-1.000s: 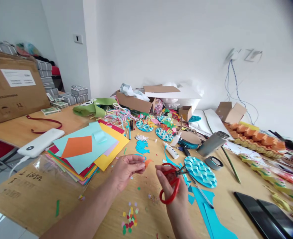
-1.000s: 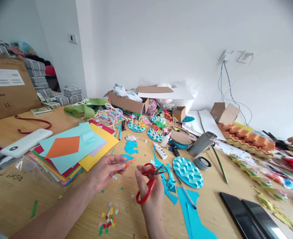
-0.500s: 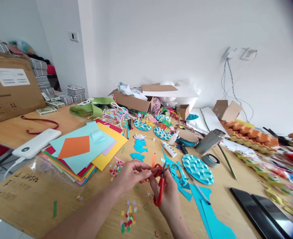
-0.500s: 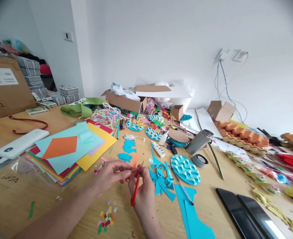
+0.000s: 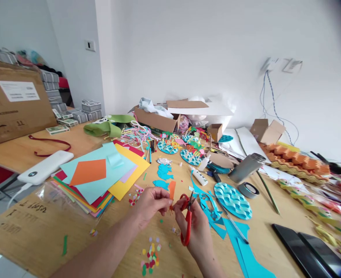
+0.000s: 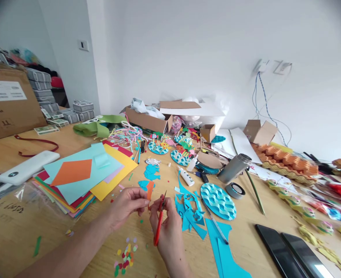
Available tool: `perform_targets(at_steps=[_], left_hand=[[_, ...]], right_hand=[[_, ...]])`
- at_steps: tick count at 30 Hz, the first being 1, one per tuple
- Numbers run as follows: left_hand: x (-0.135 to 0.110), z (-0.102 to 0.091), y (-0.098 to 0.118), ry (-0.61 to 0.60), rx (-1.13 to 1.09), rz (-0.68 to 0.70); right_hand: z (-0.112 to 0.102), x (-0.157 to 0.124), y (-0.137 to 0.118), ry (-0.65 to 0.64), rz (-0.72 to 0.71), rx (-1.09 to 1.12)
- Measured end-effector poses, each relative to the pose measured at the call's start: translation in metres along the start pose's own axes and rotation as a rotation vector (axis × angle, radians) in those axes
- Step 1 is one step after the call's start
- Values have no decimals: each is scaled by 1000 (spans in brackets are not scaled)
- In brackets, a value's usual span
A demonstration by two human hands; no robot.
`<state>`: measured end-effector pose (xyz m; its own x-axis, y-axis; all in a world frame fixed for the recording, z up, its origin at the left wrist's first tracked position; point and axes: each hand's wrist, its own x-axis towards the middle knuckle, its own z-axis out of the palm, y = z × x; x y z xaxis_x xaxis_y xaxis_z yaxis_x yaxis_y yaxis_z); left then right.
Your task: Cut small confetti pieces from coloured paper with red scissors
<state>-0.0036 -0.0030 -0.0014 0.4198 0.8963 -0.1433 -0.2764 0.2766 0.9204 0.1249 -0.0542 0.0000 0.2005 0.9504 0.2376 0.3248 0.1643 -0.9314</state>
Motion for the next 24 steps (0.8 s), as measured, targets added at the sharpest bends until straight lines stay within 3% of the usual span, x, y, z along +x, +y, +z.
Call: perform_targets(at_steps=[7,11,16,24], left_hand=[[1,-2,-1,-40,-198,-65],[0,-3,-1,-57,-233,-101],[-2,-3,1,-43,-115,-106],[-1,-3,2,-95,157,-40]], right_hand=[[-4,-2,0,-64,-34,-52],[-3,-1,6,27,11,90],[-6,1,6,38,3,127],[-2,-1,-9,-56,10,38]])
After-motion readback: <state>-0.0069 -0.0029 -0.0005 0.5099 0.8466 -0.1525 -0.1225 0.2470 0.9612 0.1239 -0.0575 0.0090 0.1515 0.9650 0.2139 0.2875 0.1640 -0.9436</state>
